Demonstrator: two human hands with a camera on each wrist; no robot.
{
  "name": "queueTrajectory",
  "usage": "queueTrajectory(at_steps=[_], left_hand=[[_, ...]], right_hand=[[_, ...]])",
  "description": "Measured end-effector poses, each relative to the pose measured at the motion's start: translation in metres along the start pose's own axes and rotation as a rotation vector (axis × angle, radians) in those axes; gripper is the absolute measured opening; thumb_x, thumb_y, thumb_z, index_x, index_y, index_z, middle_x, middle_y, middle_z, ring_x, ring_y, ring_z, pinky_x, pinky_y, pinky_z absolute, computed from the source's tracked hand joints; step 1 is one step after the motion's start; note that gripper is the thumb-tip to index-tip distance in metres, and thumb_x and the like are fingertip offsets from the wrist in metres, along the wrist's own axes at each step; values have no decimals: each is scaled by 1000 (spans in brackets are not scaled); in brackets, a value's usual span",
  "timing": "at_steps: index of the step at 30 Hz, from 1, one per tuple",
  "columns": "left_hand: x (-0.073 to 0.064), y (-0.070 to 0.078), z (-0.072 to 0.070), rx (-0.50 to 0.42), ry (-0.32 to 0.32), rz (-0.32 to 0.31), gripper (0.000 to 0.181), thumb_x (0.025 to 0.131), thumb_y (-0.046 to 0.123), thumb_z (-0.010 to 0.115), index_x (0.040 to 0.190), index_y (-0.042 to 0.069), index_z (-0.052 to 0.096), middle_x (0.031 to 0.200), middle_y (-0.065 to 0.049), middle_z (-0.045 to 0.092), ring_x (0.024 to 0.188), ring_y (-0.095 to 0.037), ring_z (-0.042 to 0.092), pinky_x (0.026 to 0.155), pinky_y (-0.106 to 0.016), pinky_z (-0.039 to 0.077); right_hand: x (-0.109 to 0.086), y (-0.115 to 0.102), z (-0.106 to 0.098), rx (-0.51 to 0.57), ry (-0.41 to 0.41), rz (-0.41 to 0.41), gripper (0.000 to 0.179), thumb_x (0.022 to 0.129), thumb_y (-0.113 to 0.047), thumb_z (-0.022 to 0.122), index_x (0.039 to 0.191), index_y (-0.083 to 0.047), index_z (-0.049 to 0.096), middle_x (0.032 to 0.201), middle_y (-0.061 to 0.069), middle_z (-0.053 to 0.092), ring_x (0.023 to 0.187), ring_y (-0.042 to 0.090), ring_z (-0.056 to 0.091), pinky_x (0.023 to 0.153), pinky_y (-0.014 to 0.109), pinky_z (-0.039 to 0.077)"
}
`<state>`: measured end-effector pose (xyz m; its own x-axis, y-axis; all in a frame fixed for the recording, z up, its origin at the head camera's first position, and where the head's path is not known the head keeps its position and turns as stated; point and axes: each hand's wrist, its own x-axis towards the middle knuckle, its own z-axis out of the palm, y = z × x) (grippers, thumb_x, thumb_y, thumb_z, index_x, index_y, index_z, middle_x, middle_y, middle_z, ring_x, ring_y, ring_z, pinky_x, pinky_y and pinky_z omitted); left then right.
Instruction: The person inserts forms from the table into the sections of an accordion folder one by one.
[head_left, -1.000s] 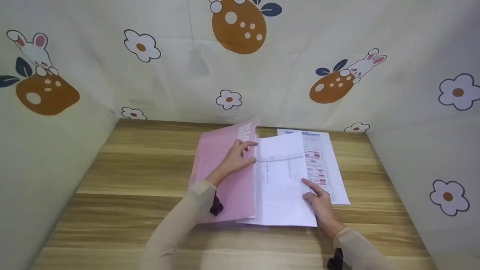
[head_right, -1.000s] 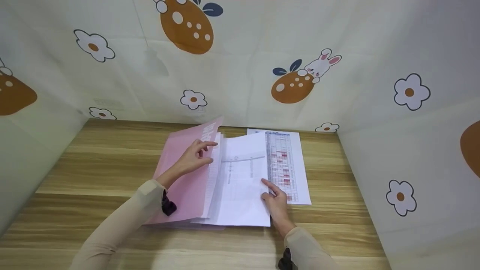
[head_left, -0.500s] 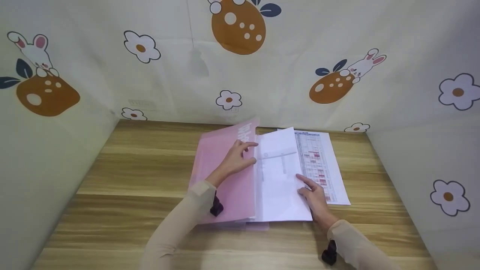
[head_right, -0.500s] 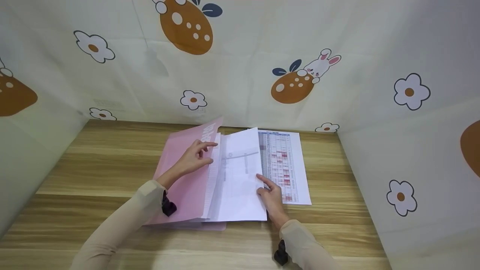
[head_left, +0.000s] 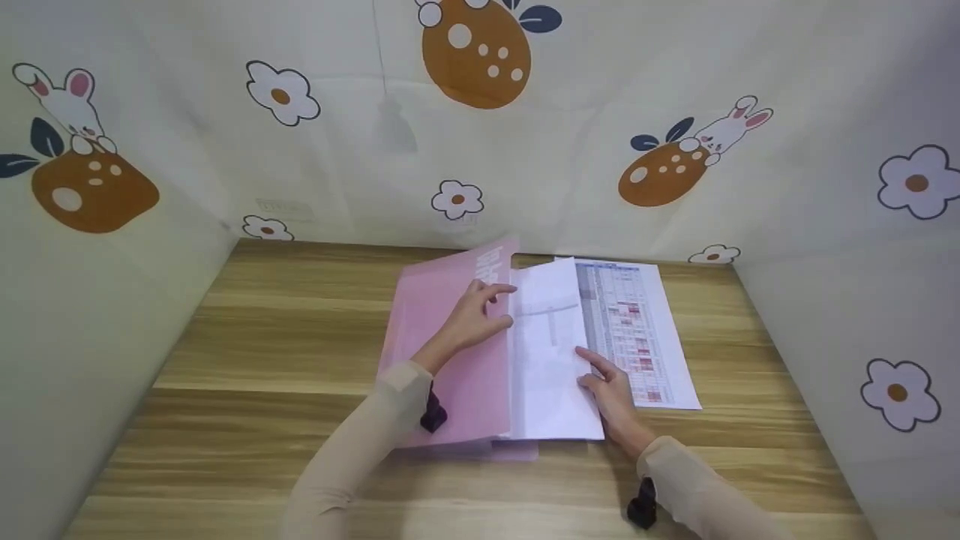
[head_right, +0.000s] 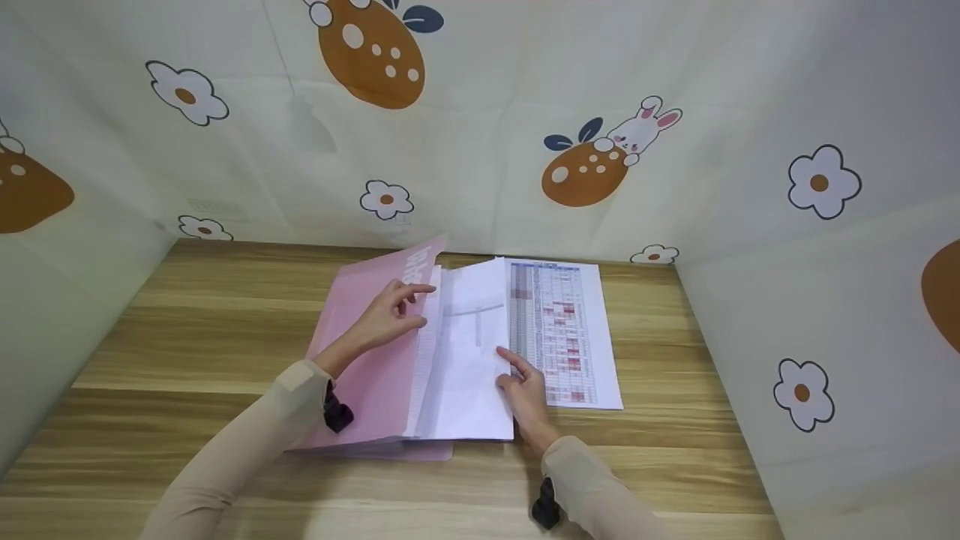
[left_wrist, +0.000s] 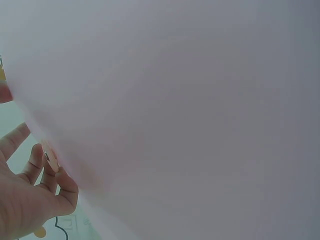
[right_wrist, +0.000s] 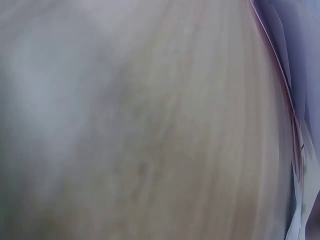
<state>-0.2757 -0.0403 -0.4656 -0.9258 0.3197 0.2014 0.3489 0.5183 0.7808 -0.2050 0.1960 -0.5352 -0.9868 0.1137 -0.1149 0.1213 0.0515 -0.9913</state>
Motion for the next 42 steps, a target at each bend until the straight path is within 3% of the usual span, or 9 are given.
queueTrajectory(at_steps=[13, 33, 42], left_hand=[[0, 0, 0, -3, 4, -3, 47, 70, 16, 60, 117, 14, 56, 90, -9, 42, 71, -17, 40, 61, -27, 35], [0, -2, 2, -7, 16, -2, 49, 69, 16, 62, 118, 15, 56, 90, -5, 42, 75, -17, 41, 61, -28, 36], [0, -1, 1, -15, 18, 3, 49, 70, 17, 62, 118, 14, 56, 91, -5, 42, 77, -18, 42, 62, -29, 37]], right_hand=[[-6, 4, 27, 52, -47, 12, 47, 72, 9, 48, 119, 2, 53, 120, 17, 49, 91, 22, 53, 70, 28, 45], [-4, -2, 49, -49, -187, 23, 49, 73, 6, 51, 122, 5, 48, 125, 20, 44, 108, 28, 45, 81, 32, 40], [2, 3, 50, -195, -191, -15, 44, 69, 7, 53, 113, 8, 55, 119, 18, 49, 114, 30, 38, 93, 39, 29]])
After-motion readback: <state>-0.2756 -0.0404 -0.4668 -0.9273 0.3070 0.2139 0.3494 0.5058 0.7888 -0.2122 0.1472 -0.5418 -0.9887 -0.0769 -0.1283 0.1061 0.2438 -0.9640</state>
